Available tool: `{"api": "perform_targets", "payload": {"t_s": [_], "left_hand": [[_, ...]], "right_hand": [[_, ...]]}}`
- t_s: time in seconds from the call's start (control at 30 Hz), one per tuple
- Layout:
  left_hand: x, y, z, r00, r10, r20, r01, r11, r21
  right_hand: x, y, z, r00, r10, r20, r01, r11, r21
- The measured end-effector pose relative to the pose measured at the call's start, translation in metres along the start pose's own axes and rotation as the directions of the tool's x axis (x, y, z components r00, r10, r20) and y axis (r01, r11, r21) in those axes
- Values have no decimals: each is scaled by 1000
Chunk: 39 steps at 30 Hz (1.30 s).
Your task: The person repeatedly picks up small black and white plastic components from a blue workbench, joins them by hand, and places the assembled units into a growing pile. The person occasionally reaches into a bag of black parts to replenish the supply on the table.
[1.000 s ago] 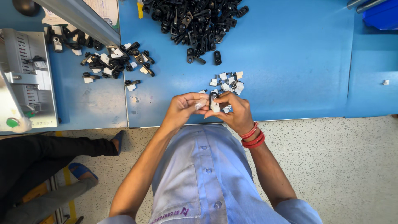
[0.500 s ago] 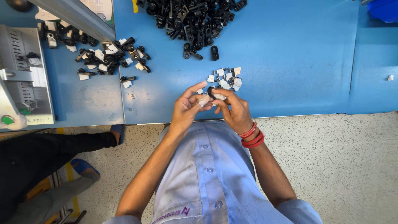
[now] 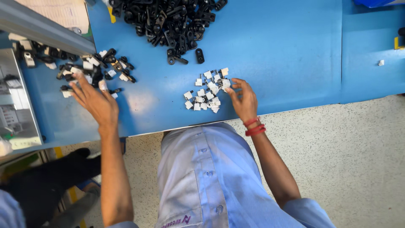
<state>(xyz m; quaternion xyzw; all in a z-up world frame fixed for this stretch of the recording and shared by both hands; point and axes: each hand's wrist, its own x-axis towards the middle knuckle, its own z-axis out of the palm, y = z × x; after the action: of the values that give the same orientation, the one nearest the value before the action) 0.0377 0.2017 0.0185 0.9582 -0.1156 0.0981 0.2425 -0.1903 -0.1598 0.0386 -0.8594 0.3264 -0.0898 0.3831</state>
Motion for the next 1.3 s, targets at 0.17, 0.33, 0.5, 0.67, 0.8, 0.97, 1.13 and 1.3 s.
{"api": "perform_targets", "payload": {"t_s": [0.17,0.33,0.5,0.67,0.8,0.97,1.13,1.3], "left_hand": [[7,81,47,992,-119,38,124,914,-387],[-2,177,116,707,707,-2,-655,654,-377],[32,206,126,580,792,190,-747,611,-264],[-12,198,59,678,675,291,-275,599,-752],[-44,204,23,701,580,415,145,453,-879],[-57,210,23,754,457,471,441,178,-880],[-71,206,33,791,286,541,541,88,-837],[-81,197,34,776,296,557,563,75,-823]], "right_hand": [[21,24,27,989,133,-64,-133,991,1],[13,34,24,997,38,-73,-27,988,152],[-9,20,4,1000,-9,-27,23,839,544],[-32,-21,-8,986,-41,-160,121,838,532],[-41,-62,-17,955,-216,-205,275,901,336],[-34,-83,-30,964,-253,-83,265,882,389],[-29,-86,-37,962,-269,38,208,818,537],[-26,-94,-44,934,-357,-20,321,812,487]]}}
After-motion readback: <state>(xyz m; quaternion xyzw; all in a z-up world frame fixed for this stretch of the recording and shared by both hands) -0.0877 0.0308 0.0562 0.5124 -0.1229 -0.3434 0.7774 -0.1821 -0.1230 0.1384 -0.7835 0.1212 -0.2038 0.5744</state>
